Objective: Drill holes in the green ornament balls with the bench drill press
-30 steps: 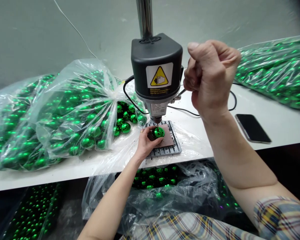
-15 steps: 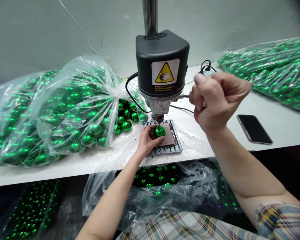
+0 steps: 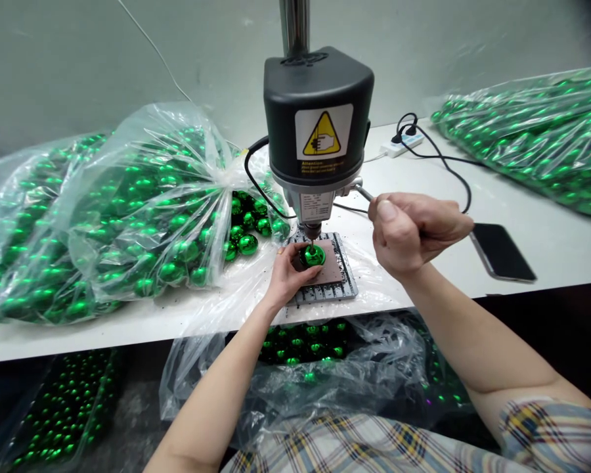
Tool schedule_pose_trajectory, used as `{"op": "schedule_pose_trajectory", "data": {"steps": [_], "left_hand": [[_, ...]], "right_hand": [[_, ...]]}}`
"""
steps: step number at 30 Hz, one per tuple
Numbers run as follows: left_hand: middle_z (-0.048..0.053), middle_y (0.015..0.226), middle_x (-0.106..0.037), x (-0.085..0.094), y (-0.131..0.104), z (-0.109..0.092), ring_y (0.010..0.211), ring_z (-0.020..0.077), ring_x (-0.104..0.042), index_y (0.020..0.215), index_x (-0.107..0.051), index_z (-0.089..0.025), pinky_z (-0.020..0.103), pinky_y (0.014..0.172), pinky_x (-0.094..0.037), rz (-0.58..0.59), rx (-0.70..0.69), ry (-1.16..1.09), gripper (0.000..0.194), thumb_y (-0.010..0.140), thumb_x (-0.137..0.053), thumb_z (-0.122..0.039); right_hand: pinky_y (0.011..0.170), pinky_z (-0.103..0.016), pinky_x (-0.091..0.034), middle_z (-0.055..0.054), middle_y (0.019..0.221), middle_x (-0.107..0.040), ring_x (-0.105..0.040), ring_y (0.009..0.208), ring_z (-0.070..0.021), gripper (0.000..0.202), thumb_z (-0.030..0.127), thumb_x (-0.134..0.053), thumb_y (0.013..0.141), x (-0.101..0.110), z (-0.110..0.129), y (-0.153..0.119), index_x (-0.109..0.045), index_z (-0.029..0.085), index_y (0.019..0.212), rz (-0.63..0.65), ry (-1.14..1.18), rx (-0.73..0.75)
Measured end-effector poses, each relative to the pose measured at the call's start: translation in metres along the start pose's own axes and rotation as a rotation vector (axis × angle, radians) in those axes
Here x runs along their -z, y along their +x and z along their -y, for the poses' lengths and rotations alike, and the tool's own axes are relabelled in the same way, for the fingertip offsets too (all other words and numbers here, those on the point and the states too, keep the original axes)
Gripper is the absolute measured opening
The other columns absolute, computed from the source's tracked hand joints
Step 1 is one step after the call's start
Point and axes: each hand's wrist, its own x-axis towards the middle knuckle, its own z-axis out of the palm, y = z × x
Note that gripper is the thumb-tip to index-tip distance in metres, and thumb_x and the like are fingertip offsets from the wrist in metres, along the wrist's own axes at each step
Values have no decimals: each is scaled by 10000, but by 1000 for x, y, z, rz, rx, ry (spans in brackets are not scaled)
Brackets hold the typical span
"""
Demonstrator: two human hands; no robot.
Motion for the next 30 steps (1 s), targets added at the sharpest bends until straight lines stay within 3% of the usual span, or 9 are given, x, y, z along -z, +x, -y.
{"op": "schedule_pose_trajectory", "data": {"steps": [3,13,18,22,24,27,28,30], "left_hand": [[92,1072,-679,0,0,-1,1045,269,-645,1192,-660,-199,421,941,-520,3,0,3,559,697,-873,-347],[86,1076,-683,1,0,-9,1011,245,-666,1166,-645,-179,398,924,-532,15,40,-75,555,680,-872,-321],[85,1060,-689,-1,4,-13,965,232,-659,1132,-643,-175,373,864,-527,16,64,-74,528,670,-862,-309],[81,1043,-672,6,-20,-34,958,237,-629,1083,-627,-187,363,822,-499,-97,53,106,444,692,-826,-263],[70,1008,-667,16,-44,-48,956,256,-611,1044,-619,-207,374,814,-487,-39,23,265,417,689,-830,-264],[61,968,-676,41,-75,-61,942,287,-594,1020,-628,-236,384,785,-479,251,-36,450,441,683,-869,-387],[65,982,-681,51,-78,-61,949,292,-594,1035,-631,-241,389,794,-480,282,-52,485,415,726,-843,-419],[89,1060,-678,70,-67,-56,1006,298,-593,1097,-626,-240,411,864,-475,165,-69,576,271,880,-699,-383]], "right_hand": [[402,-296,-210,56,490,-198,-218,384,-69,496,101,-588,855,-2,-4,-1,-208,206,554,-70,120,211],[372,-291,-157,70,471,-172,-169,361,-59,493,28,-575,769,-6,-9,-8,-172,206,547,-1,214,339],[350,-290,-135,66,403,-273,-249,324,-67,526,150,-635,857,-16,2,27,-272,199,480,-184,227,34],[272,-300,-127,71,371,-350,-259,281,-76,486,214,-785,774,-25,4,73,-410,221,466,-193,298,-199],[255,-300,-82,65,362,-354,-237,271,-71,498,228,-813,740,-26,2,84,-409,221,450,-196,345,-292],[251,-287,-85,55,356,-380,-241,264,-62,509,240,-851,705,-26,-1,87,-417,212,439,-193,372,-316],[251,-280,-92,53,353,-384,-244,262,-57,519,251,-860,701,-26,-2,86,-416,209,436,-196,371,-306],[250,-262,-101,57,347,-373,-245,257,-46,546,272,-867,705,-26,-3,83,-404,203,425,-213,366,-277]]}}
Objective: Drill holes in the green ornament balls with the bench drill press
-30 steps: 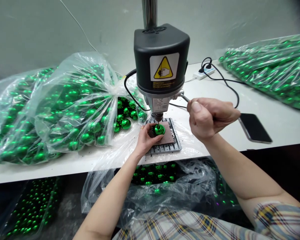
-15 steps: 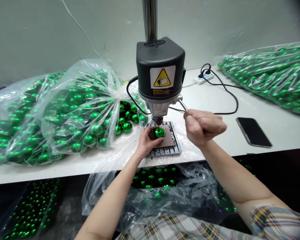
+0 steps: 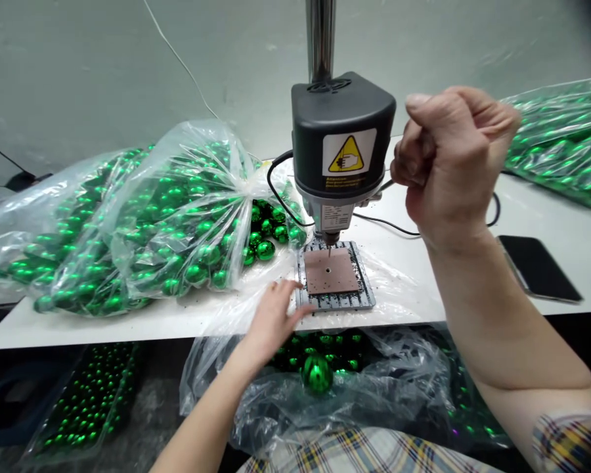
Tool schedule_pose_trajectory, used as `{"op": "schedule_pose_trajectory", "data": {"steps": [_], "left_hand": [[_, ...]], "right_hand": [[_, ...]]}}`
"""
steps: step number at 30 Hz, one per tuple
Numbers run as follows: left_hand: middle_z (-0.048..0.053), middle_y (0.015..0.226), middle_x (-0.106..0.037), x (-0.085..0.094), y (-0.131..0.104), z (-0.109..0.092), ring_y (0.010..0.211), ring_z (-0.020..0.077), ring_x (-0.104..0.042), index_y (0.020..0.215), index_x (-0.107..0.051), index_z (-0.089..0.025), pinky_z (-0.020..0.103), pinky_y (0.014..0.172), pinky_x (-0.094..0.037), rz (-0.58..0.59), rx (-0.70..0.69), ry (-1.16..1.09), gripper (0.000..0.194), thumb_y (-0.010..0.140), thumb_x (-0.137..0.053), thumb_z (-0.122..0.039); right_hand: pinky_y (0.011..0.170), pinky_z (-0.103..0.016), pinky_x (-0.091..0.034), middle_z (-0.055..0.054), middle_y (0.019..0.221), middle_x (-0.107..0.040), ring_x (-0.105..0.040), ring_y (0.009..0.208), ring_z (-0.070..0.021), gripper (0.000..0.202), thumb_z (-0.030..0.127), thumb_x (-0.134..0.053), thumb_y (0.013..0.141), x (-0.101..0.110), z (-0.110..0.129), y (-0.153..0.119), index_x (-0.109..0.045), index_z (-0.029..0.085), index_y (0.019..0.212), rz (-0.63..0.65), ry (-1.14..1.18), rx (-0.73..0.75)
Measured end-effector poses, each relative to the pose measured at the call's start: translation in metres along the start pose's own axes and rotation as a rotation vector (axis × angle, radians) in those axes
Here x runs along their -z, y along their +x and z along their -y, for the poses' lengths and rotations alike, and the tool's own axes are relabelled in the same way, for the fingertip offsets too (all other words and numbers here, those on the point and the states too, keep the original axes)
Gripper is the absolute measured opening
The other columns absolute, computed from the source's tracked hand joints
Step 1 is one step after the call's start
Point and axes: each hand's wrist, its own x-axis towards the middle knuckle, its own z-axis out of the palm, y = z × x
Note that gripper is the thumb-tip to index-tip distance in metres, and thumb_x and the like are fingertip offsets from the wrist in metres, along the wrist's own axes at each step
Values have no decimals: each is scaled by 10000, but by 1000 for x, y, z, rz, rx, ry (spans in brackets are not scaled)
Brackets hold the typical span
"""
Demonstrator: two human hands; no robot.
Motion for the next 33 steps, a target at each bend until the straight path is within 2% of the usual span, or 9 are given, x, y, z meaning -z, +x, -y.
{"op": "schedule_pose_trajectory", "data": {"steps": [3,6,9,11,14,17,20,24,33], "left_hand": [[154,1152,-635,13,41,34,1115,343,-562,1171,-623,-208,475,961,-440,-206,132,275,244,944,-533,-196],[185,1168,-615,15,85,62,1164,393,-541,1170,-637,-201,487,927,-462,-75,245,481,346,835,-642,-117],[171,1142,-622,14,103,70,1157,383,-556,1102,-647,-200,472,921,-475,-33,255,479,375,753,-699,-71],[136,1086,-634,14,100,64,1096,346,-589,1086,-631,-200,465,930,-482,-171,241,310,384,728,-742,-118],[70,1003,-651,10,84,43,957,250,-641,1131,-575,-206,405,866,-533,-378,257,-270,449,744,-784,-298],[73,1051,-677,-1,68,20,921,209,-678,1161,-556,-196,380,808,-577,-261,330,-939,497,777,-766,-430],[90,1155,-692,-16,61,7,995,218,-701,1201,-577,-208,423,874,-593,-80,417,-1279,506,787,-774,-422],[102,1210,-701,-32,61,9,1062,230,-701,1191,-617,-210,427,918,-589,-52,458,-1325,483,785,-796,-400],[87,1064,-725,-48,68,9,960,200,-690,1286,-612,-182,344,871,-553,-124,288,-932,597,768,-798,-414]], "right_hand": [[244,-243,-114,65,352,-369,-246,257,-38,552,288,-861,722,-2,0,-1,-403,198,427,-13,-3,38],[235,-252,-89,64,349,-363,-229,254,-38,556,307,-872,703,-2,-1,0,-404,201,421,-21,1,34],[230,-271,-76,59,343,-361,-229,253,-49,552,318,-880,679,-1,-1,1,-408,207,415,-15,-3,10],[232,-273,-92,58,351,-371,-240,260,-53,538,317,-879,677,0,-1,1,-416,209,424,-3,-15,-10],[240,-269,-96,62,358,-359,-241,266,-50,558,321,-876,678,-1,0,0,-386,213,434,-8,-22,-9],[251,-272,-85,63,361,-358,-240,273,-52,522,261,-837,694,-3,2,-2,-380,216,443,-16,-9,6],[260,-285,-78,58,366,-376,-243,278,-62,430,172,-762,690,-2,4,-2,-410,221,449,-1,12,4],[255,-294,-66,58,356,-371,-225,267,-66,449,206,-785,676,-2,3,-1,-404,226,439,3,13,-4],[267,-279,-89,71,356,-328,-215,278,-58,607,407,-861,706,-3,1,-1,-332,226,470,2,-38,21]]}}
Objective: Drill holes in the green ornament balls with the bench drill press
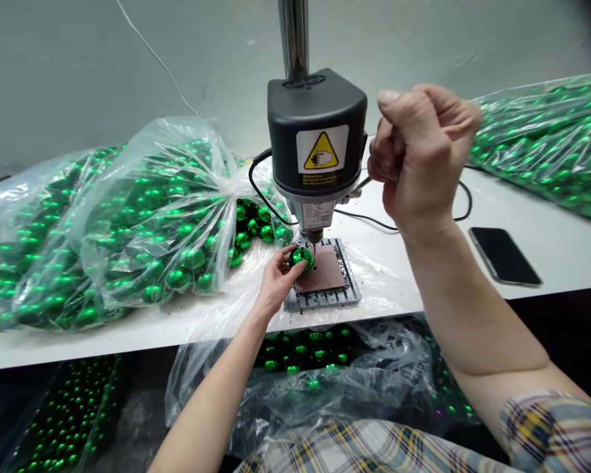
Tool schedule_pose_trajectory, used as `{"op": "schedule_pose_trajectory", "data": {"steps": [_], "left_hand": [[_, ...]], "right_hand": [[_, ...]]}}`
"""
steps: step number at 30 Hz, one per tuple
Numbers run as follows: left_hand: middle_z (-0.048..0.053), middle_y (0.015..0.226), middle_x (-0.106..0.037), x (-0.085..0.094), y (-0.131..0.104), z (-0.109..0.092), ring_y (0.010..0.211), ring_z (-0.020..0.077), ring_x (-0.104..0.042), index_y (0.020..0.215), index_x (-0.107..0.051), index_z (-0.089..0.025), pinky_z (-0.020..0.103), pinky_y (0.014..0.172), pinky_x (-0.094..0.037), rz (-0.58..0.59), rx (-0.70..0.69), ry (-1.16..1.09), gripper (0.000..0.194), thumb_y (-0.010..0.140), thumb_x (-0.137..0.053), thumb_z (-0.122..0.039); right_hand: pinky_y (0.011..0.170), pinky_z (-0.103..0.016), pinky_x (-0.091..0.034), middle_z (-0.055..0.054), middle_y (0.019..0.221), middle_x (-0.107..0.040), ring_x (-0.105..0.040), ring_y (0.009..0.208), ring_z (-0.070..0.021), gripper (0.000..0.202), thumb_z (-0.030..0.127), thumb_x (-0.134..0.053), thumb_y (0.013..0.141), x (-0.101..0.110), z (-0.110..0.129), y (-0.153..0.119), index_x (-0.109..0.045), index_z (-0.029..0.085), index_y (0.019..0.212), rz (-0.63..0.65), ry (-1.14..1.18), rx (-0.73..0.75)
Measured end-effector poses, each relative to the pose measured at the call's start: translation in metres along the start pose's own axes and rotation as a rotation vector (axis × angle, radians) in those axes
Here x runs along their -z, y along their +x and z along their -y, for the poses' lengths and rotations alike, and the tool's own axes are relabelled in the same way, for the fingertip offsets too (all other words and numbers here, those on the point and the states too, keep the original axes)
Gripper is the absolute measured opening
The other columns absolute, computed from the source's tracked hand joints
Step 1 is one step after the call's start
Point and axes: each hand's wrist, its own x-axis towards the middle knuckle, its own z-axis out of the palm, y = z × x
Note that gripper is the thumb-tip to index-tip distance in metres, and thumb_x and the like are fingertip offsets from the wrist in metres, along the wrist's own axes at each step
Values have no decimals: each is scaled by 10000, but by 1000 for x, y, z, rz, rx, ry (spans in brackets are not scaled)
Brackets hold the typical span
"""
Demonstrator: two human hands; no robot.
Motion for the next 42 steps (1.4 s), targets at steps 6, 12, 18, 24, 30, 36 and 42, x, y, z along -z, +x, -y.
{"op": "schedule_pose_trajectory", "data": {"steps": [6,12,18,24,30,36,42], "left_hand": [[72,969,-728,-12,8,2,865,197,-684,1245,-634,-168,334,794,-554,46,-15,103,547,763,-793,-372],[85,1043,-693,-20,8,11,919,232,-668,1193,-664,-196,365,790,-555,-1,-165,368,508,728,-821,-325],[105,1117,-689,-23,12,26,1059,280,-647,1215,-648,-211,427,906,-531,5,-241,381,511,750,-819,-338],[116,1140,-684,-19,13,26,1084,289,-634,1239,-651,-193,439,935,-515,19,-215,411,552,735,-832,-327],[109,1141,-681,-18,14,31,1065,280,-632,1260,-647,-204,442,937,-515,20,-221,384,581,732,-840,-354],[97,1097,-689,-19,13,30,1062,280,-631,1241,-668,-218,432,952,-520,8,-225,303,587,702,-873,-331],[96,1058,-690,-20,11,21,1047,279,-633,1240,-663,-196,434,939,-522,24,-187,330,569,718,-854,-317]], "right_hand": [[304,-323,-122,59,401,-303,-231,318,-108,615,559,-762,791,4,1,-1,-301,249,528,65,-123,-24],[309,-329,-125,54,386,-294,-234,320,-110,616,529,-746,810,3,4,-2,-284,247,517,65,-139,-21],[320,-342,-129,56,395,-302,-228,332,-103,580,506,-750,820,5,2,-3,-326,255,516,66,-134,-20],[402,-340,-310,54,440,-334,-306,383,-110,566,548,-716,857,17,-6,-13,-346,247,553,83,-219,69],[372,-339,-201,59,414,-283,-259,356,-95,592,394,-744,863,22,0,-35,-312,230,493,69,-197,166],[409,-295,-172,59,456,-216,-251,379,-62,614,254,-700,885,27,0,-53,-222,201,502,99,-158,230],[414,-285,-157,61,474,-210,-237,382,-53,563,165,-642,881,33,-5,-64,-203,192,531,103,-143,294]]}}
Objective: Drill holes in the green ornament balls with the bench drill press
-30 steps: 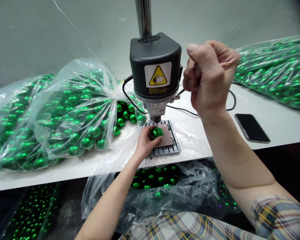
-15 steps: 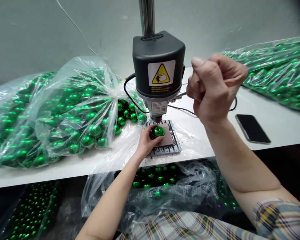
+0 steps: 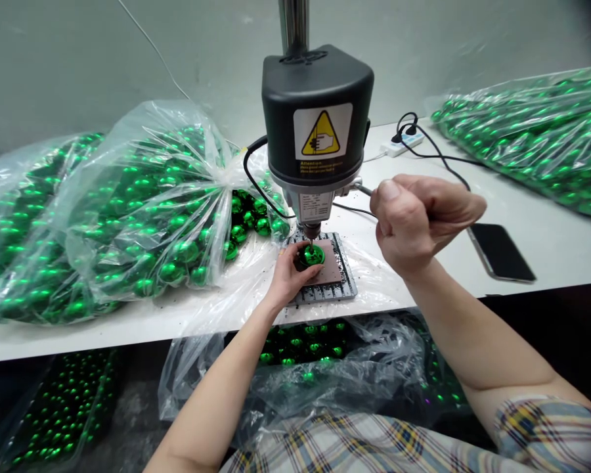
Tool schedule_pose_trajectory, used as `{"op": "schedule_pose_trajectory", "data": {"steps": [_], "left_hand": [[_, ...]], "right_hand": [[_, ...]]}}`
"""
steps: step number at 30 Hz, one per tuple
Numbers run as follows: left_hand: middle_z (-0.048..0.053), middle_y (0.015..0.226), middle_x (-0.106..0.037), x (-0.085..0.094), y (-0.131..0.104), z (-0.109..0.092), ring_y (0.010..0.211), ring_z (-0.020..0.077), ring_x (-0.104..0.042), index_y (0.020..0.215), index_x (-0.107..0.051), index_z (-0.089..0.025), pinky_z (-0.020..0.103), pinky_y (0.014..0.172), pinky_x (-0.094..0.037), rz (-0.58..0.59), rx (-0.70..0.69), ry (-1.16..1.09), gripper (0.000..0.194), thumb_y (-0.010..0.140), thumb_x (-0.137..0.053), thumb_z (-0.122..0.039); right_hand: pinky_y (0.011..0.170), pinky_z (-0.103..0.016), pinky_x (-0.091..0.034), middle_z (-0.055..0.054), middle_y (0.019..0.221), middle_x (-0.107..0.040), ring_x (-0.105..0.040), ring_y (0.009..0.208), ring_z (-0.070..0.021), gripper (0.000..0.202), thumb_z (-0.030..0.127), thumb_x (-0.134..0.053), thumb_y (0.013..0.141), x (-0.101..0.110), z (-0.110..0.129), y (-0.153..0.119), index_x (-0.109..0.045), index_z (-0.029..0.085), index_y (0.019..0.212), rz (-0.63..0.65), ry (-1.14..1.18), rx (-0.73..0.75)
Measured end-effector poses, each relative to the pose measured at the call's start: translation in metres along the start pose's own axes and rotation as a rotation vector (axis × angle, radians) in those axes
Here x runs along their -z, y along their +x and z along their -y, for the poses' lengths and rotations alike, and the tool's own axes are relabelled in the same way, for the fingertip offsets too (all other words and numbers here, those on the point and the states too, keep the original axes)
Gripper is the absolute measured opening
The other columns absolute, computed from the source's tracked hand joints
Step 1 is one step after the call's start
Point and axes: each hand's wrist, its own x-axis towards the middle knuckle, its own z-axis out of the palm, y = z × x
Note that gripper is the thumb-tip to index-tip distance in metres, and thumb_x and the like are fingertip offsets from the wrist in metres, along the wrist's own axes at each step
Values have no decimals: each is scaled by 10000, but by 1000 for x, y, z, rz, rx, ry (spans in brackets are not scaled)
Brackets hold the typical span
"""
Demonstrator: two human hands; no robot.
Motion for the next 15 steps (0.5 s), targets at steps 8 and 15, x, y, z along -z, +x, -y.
{"op": "schedule_pose_trajectory", "data": {"steps": [8,15], "left_hand": [[92,1075,-686,-1,1,4,1059,280,-627,1191,-681,-216,427,934,-524,-27,-42,1,535,699,-870,-308],[87,1101,-619,1,0,-3,1016,249,-606,1185,-652,-207,395,895,-517,-8,-111,96,477,755,-828,-311]], "right_hand": [[389,-293,-173,59,503,-174,-186,393,-59,486,27,-566,827,9,-7,-11,-193,200,569,102,0,240],[392,-294,-176,61,507,-196,-215,390,-57,461,-31,-531,786,12,-9,-21,-194,203,577,182,49,296]]}}
